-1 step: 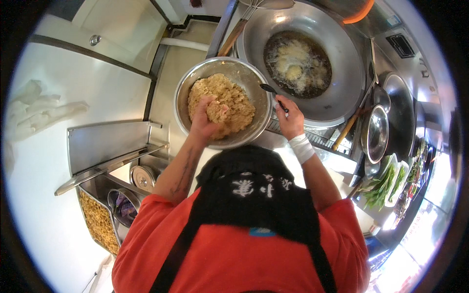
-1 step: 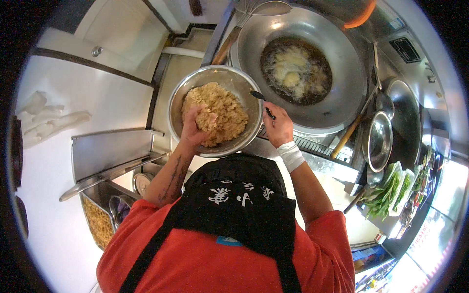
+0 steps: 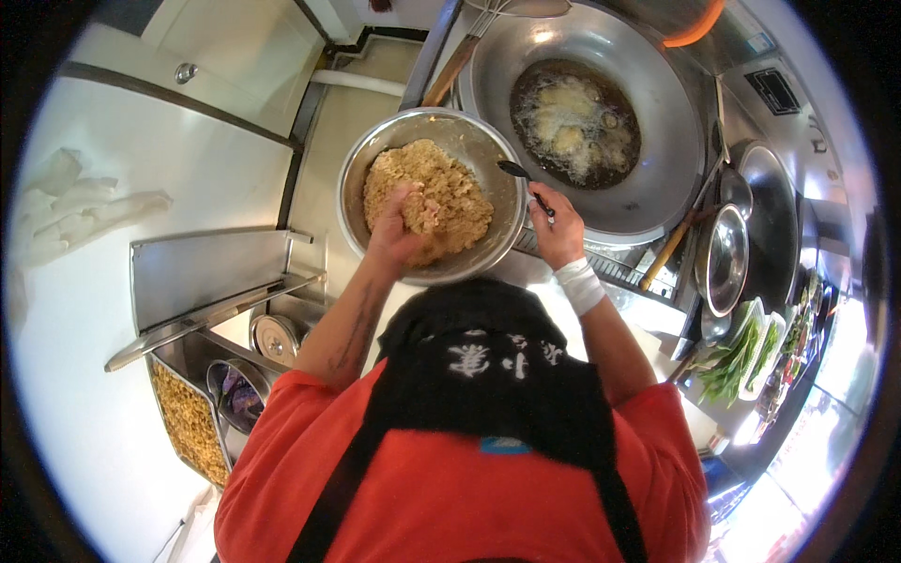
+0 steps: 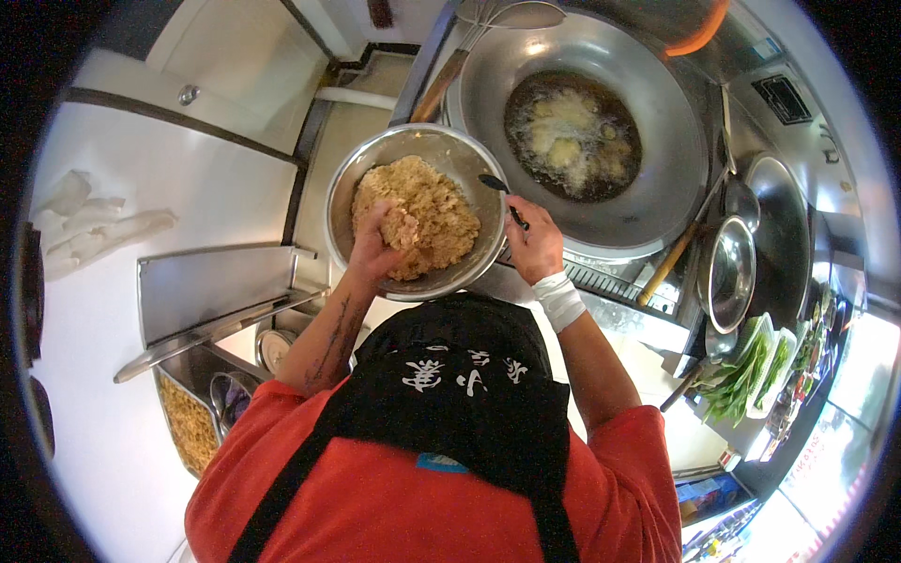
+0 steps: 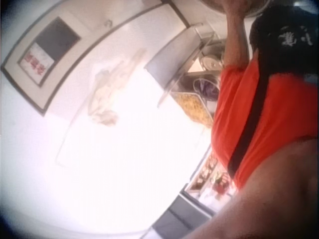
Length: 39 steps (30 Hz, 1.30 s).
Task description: The person scoops a crumbly mixture from a metal bowl and drops small portions into a wok of hot oil. They use a spoon to transfer the mixture and occasionally stir the frying pieces in the oil.
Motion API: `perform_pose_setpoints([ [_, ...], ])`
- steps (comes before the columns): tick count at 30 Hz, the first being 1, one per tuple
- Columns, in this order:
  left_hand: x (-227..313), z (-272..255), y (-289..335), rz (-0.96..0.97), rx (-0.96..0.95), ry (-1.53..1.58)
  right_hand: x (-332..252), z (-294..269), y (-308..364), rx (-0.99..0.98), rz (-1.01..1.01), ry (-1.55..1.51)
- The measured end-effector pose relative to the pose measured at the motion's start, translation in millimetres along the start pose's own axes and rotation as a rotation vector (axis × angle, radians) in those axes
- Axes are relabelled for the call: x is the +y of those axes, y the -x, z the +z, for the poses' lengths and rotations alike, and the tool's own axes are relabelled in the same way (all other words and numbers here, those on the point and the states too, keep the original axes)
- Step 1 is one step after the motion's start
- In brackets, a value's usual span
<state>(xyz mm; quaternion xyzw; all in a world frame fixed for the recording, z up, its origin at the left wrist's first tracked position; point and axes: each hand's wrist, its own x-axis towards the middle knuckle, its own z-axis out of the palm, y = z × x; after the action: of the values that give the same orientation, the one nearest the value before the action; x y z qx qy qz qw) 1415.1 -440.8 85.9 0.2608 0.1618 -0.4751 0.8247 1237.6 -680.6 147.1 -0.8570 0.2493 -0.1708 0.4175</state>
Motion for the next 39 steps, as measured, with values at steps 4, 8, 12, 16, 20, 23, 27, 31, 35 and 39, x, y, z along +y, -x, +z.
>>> perform_pose_setpoints([
  [4,4.8,-2.2,-7.0,0.063,0.041,-0.361,-24.2,18.7,1.9,-0.095,0.122,-0.391],
  [8,3.5,2.6,-10.8,0.09,0.153,-0.886,-40.4,37.5,-1.1,-0.218,0.227,-0.423],
  [12,-3.0,10.1,-11.3,0.365,0.269,-1.691,-46.2,46.6,-2.0,-0.209,0.021,-0.323],
  [16,-9.5,8.0,-12.8,0.342,0.351,-2.1,-40.5,50.5,3.3,-0.327,0.219,-0.347],
  [20,-10.2,9.6,-15.0,0.215,0.341,-2.217,-25.2,63.4,3.0,-0.222,0.469,-0.882],
  [23,-12.8,18.8,-13.5,0.161,0.383,-2.262,-3.8,59.7,-2.7,-0.188,0.698,-1.107],
  [27,-19.2,30.3,-11.5,0.273,0.377,-2.252,20.9,55.1,-10.3,-0.174,0.886,-1.261],
  [31,-22.4,27.8,-27.3,0.253,0.393,-2.274,45.5,37.8,-23.4,-0.121,0.971,-1.425],
  [35,-26.3,17.6,-43.6,0.262,0.498,-2.115,86.1,-1.0,-62.6,0.026,0.858,-1.538],
  [39,-32.0,16.5,-51.4,0.114,0.581,-2.115,157.5,-49.4,-125.9,0.26,0.552,-1.302],
])
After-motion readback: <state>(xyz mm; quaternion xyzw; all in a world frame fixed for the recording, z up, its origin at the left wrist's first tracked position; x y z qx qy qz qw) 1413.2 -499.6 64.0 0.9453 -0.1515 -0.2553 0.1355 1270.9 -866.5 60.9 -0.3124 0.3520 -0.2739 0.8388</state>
